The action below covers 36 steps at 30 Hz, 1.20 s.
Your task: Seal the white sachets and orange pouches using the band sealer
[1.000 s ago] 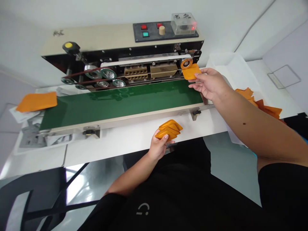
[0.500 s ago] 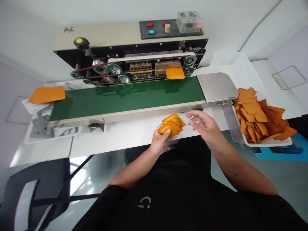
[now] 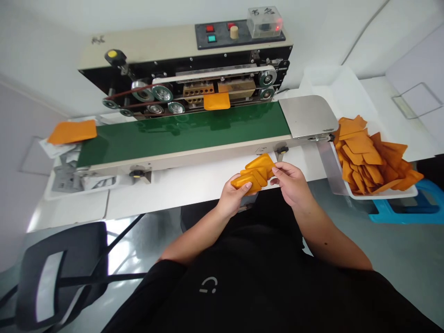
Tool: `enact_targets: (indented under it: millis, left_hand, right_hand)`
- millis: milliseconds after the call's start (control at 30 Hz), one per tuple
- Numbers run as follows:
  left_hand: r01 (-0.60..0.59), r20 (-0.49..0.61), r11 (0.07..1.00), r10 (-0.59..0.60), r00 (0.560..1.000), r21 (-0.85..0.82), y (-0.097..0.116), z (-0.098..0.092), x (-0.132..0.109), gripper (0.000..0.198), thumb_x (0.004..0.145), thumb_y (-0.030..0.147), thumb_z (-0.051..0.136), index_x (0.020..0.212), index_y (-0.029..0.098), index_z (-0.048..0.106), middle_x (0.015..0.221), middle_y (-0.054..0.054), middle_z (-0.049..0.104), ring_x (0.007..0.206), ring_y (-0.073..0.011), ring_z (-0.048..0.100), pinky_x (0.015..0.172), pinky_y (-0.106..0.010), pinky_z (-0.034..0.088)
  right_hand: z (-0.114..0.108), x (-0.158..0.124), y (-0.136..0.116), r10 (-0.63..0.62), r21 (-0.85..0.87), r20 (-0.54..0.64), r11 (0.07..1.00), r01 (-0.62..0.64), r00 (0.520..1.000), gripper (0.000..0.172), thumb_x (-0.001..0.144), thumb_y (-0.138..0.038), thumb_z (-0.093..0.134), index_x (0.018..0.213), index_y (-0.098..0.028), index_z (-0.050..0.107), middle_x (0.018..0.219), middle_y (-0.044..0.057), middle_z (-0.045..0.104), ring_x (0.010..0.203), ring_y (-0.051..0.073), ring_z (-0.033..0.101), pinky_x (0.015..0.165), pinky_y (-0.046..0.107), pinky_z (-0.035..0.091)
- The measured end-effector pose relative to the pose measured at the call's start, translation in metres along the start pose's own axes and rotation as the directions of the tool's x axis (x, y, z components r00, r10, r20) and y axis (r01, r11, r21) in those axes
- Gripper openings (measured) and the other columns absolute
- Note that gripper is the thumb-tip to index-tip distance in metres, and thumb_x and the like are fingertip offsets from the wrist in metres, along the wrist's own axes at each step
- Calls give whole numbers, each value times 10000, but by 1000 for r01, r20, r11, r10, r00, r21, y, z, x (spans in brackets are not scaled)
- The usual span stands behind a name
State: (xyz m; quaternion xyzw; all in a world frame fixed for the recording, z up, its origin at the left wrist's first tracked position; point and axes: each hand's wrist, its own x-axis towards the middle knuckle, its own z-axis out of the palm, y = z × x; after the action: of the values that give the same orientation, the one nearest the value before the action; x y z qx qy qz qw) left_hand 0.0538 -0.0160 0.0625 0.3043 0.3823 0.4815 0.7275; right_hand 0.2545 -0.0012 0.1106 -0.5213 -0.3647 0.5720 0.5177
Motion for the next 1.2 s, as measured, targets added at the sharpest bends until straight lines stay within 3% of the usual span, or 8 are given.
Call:
enact_targets:
  millis: [167,433,633,733,800,900,1033,1200]
  left_hand:
    - [-23,-11,1000,22,1000,-12,-3,0,-2,488,817,446,927,1179,192,719,1073,-65,782,939,-248,786,733,-340,673]
    - [-8,-19,1000,8,1000,-6,-4,-5,-2,528,821,449,925,1232,195,714,1148,-89,784,967,-258,797,714,-333,680]
    - [8,-36,1000,-8,999,-1,-8,-12,0,518,838,438,914,1246,202,700,1188,-89,781,968,-250,798,724,-335,674]
    - [5,-45,1000,-5,999,1,-9,-17,1,519,837,446,914,1243,202,701,1179,-90,780,971,-258,797,726,-347,673]
    - [-1,-53,1000,1,999,1,-10,-20,1,532,833,454,916,1248,201,699,1165,-88,779,978,-262,794,732,-355,673]
    - [-6,-71,1000,5,997,-12,-10,-24,2,525,829,452,920,1236,202,703,1155,-81,775,1002,-265,786,746,-363,676]
    - [-2,-97,1000,0,995,-30,-11,-28,3,501,823,429,925,1220,207,716,1140,-76,779,987,-264,785,726,-354,673]
    - [11,-100,999,-15,995,-43,-11,-29,4,500,822,418,926,1222,203,716,1152,-83,782,988,-253,776,733,-352,675]
  right_hand:
    - [5,1,9,118,158,136,977,-140,984,357,708,-426,984,925,-233,776,914,22,735,821,157,675,746,293,581]
    - [1,9,-8,126,379,42,916,-132,991,388,834,-481,891,1112,-325,669,1283,-11,747,1143,207,734,813,316,635]
    - [-6,9,-9,307,394,67,866,-307,950,392,890,-548,834,1123,-323,614,1039,-5,775,800,181,769,524,246,585]
    - [-5,5,-2,373,422,42,834,-355,927,360,917,-564,794,1080,-296,620,978,9,776,718,178,755,417,219,521]
    - [-5,0,2,402,441,74,808,-391,913,348,915,-550,797,1045,-282,617,966,10,777,722,178,758,424,219,538]
    - [-5,-11,1,424,390,139,807,-443,895,393,823,-354,891,1095,-297,614,972,-7,772,718,163,751,496,225,590]
    - [-7,-20,-9,340,273,37,901,-337,940,656,698,-189,940,1225,-352,585,950,-34,740,663,147,711,456,193,510]
    - [-11,-14,-28,189,278,-70,947,-163,979,562,660,-179,963,1136,-290,686,931,-26,710,645,84,596,465,162,446]
